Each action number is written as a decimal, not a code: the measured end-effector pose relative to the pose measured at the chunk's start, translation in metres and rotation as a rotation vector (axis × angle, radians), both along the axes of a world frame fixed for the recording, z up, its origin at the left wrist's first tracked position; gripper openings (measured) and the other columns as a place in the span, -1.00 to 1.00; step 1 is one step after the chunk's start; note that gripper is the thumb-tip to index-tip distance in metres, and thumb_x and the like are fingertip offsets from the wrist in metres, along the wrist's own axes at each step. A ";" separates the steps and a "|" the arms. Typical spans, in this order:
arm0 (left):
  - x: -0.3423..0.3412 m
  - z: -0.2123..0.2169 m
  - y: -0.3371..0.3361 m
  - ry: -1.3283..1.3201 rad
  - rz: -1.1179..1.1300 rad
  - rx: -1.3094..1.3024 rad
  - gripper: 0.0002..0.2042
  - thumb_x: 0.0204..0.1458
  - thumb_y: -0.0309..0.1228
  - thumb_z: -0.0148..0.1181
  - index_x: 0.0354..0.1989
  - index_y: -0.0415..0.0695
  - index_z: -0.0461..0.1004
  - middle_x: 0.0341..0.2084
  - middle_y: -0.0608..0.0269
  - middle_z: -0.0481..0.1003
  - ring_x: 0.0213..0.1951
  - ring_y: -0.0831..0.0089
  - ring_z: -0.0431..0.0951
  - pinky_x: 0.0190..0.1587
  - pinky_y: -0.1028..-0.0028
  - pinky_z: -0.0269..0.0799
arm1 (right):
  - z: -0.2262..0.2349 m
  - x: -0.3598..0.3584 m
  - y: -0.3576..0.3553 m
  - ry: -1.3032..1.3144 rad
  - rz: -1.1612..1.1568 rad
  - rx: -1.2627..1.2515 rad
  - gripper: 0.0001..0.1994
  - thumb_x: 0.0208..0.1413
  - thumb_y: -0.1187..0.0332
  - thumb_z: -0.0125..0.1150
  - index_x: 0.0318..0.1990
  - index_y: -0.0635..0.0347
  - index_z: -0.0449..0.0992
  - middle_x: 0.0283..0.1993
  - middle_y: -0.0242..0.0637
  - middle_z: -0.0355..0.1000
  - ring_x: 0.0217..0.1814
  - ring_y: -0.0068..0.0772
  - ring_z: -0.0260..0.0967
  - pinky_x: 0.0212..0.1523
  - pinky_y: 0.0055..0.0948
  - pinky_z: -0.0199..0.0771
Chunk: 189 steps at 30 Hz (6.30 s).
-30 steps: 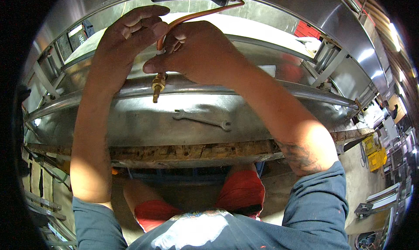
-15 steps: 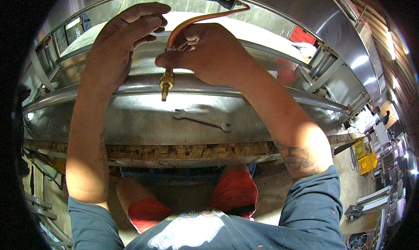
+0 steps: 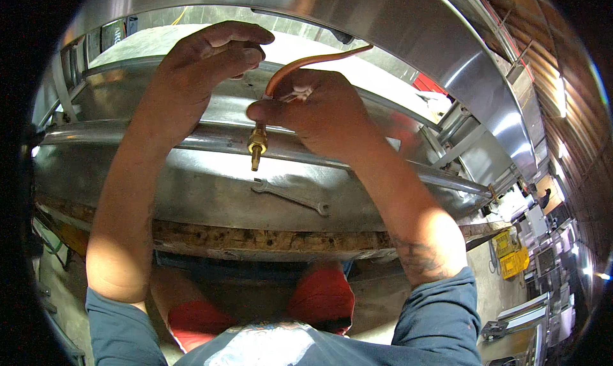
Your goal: The person installs a copper pipe and brass valve onto a stainless steel sink unit. They align the pipe, secure the valve with a wrench, and tighten the connection. A second person is visible in the background working on another unit.
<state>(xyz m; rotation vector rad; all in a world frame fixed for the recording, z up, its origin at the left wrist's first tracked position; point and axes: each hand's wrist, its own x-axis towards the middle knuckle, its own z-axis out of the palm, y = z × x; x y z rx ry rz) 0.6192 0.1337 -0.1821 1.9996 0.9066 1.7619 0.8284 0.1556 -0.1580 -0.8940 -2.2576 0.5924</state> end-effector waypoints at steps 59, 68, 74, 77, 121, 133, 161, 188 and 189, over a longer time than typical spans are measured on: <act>0.030 -0.028 -0.077 0.546 0.355 0.381 -0.69 -0.04 -0.46 0.38 -0.08 -0.16 0.57 -0.29 0.12 0.54 -0.25 0.18 0.59 -0.19 0.26 0.51 | 0.022 -0.005 0.037 -0.729 0.057 0.625 -0.74 0.28 0.40 0.07 0.03 0.26 0.56 -0.22 -0.01 0.60 -0.16 -0.04 0.63 -0.18 -0.07 0.70; 0.047 -0.044 -0.063 0.617 0.706 0.560 -0.75 -0.03 -0.40 0.44 -0.20 -0.15 0.56 -0.37 0.19 0.52 -0.34 0.26 0.55 -0.29 0.26 0.46 | 0.029 -0.011 0.027 -0.755 0.121 0.671 -0.79 0.18 0.44 0.12 -0.10 0.13 0.64 -0.18 -0.04 0.62 -0.09 -0.01 0.62 -0.11 -0.06 0.67; 0.041 -0.046 -0.060 0.555 0.640 0.493 -0.66 -0.07 -0.26 0.45 -0.18 -0.16 0.55 -0.37 0.14 0.51 -0.34 0.15 0.53 -0.26 0.22 0.41 | 0.025 -0.018 0.034 -0.722 0.172 0.833 -0.72 0.19 0.41 0.13 0.05 0.04 0.56 -0.15 -0.07 0.56 -0.06 0.02 0.60 -0.11 -0.02 0.66; 0.028 -0.037 -0.057 0.493 0.583 0.523 -0.53 -0.08 -0.07 0.40 -0.12 -0.20 0.57 -0.33 0.06 0.54 -0.27 0.05 0.54 -0.17 0.14 0.40 | 0.024 -0.020 0.039 -0.617 0.242 0.911 -0.72 0.21 0.39 0.11 0.07 0.01 0.54 -0.06 -0.07 0.49 0.01 0.00 0.56 -0.07 -0.04 0.66; 0.018 -0.042 -0.047 0.593 0.609 0.287 -0.63 0.09 -0.37 0.21 0.08 -0.19 0.58 -0.50 0.21 0.64 -0.46 0.23 0.64 -0.28 0.24 0.52 | 0.023 0.008 0.025 -0.921 -0.060 0.721 -0.77 0.25 0.43 0.06 -0.04 0.24 0.60 -0.18 -0.04 0.60 -0.13 -0.04 0.63 -0.10 -0.07 0.66; 0.018 -0.043 -0.041 0.574 0.641 0.425 -0.65 0.10 -0.40 0.24 0.08 -0.11 0.60 -0.64 0.22 0.51 -0.56 0.23 0.53 -0.39 0.25 0.42 | 0.015 -0.014 0.050 -0.646 0.208 0.799 -0.75 0.19 0.47 0.06 -0.04 0.11 0.61 -0.03 -0.20 0.55 0.02 -0.07 0.57 0.04 -0.15 0.60; 0.019 -0.045 -0.036 0.644 0.738 0.382 -0.61 0.14 -0.36 0.18 0.16 -0.04 0.56 -0.67 0.20 0.46 -0.61 0.25 0.50 -0.44 0.25 0.42 | 0.029 0.021 0.008 -0.831 -0.086 0.980 -0.78 0.23 0.42 0.09 -0.06 0.21 0.61 -0.30 -0.13 0.59 -0.25 -0.12 0.64 -0.22 -0.13 0.68; 0.022 -0.042 -0.040 0.619 0.720 0.374 -0.70 0.11 -0.51 0.29 0.04 -0.18 0.64 -0.45 0.15 0.65 -0.46 0.25 0.60 -0.33 0.33 0.46 | 0.001 -0.023 0.063 -0.398 0.348 0.845 -0.77 0.09 0.52 0.12 -0.08 0.22 0.53 -0.05 -0.06 0.52 -0.02 -0.01 0.57 -0.01 -0.11 0.61; 0.022 -0.043 -0.039 0.608 0.714 0.377 -0.70 0.11 -0.50 0.29 0.04 -0.18 0.64 -0.44 0.15 0.65 -0.46 0.25 0.60 -0.32 0.33 0.46 | 0.001 -0.023 0.063 -0.371 0.360 0.871 -0.77 0.09 0.52 0.12 -0.08 0.22 0.54 -0.07 -0.05 0.53 -0.04 0.00 0.58 -0.02 -0.11 0.61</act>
